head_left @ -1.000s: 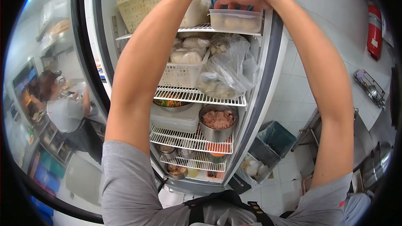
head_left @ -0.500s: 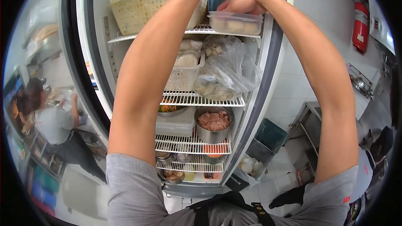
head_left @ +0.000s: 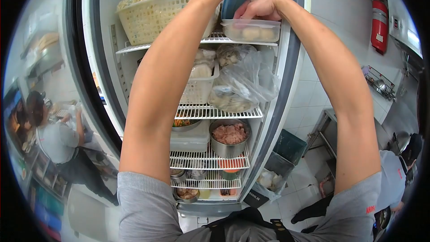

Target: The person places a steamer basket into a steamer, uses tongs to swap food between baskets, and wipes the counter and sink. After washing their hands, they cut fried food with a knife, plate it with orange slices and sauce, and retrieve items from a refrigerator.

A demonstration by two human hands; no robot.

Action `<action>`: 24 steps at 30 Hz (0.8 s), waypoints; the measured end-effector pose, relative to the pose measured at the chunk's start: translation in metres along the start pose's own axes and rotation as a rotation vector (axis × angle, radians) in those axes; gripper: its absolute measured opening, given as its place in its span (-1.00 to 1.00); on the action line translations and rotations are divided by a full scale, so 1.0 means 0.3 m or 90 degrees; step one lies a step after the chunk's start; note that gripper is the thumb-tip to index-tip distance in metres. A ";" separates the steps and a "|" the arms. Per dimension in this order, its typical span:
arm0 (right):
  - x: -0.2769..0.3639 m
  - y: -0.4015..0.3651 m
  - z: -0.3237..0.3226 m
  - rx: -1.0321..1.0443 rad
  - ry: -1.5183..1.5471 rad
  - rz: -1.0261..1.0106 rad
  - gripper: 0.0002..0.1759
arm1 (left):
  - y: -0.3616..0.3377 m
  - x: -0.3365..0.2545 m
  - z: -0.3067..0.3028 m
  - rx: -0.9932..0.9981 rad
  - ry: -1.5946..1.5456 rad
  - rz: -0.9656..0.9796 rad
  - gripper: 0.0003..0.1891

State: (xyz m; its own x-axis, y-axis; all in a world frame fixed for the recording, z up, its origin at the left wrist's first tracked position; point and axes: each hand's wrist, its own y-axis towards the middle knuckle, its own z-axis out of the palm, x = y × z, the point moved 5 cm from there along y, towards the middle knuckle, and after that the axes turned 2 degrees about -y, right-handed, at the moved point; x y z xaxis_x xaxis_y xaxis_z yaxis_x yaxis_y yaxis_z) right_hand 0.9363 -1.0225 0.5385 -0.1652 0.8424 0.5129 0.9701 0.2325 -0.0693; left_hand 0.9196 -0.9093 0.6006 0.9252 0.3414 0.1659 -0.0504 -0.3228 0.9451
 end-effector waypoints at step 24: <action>-0.011 0.008 -0.061 0.016 -0.039 0.073 -0.43 | 0.018 -0.002 -0.009 0.048 0.008 -0.032 -0.69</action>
State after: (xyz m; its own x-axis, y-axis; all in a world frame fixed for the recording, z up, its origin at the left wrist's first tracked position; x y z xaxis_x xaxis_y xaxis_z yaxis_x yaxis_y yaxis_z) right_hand 0.9423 -1.0336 0.5525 -0.0645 0.8923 0.4468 0.9785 0.1444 -0.1471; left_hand 0.9177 -0.9089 0.6063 0.9207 0.3703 0.1229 0.0248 -0.3699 0.9288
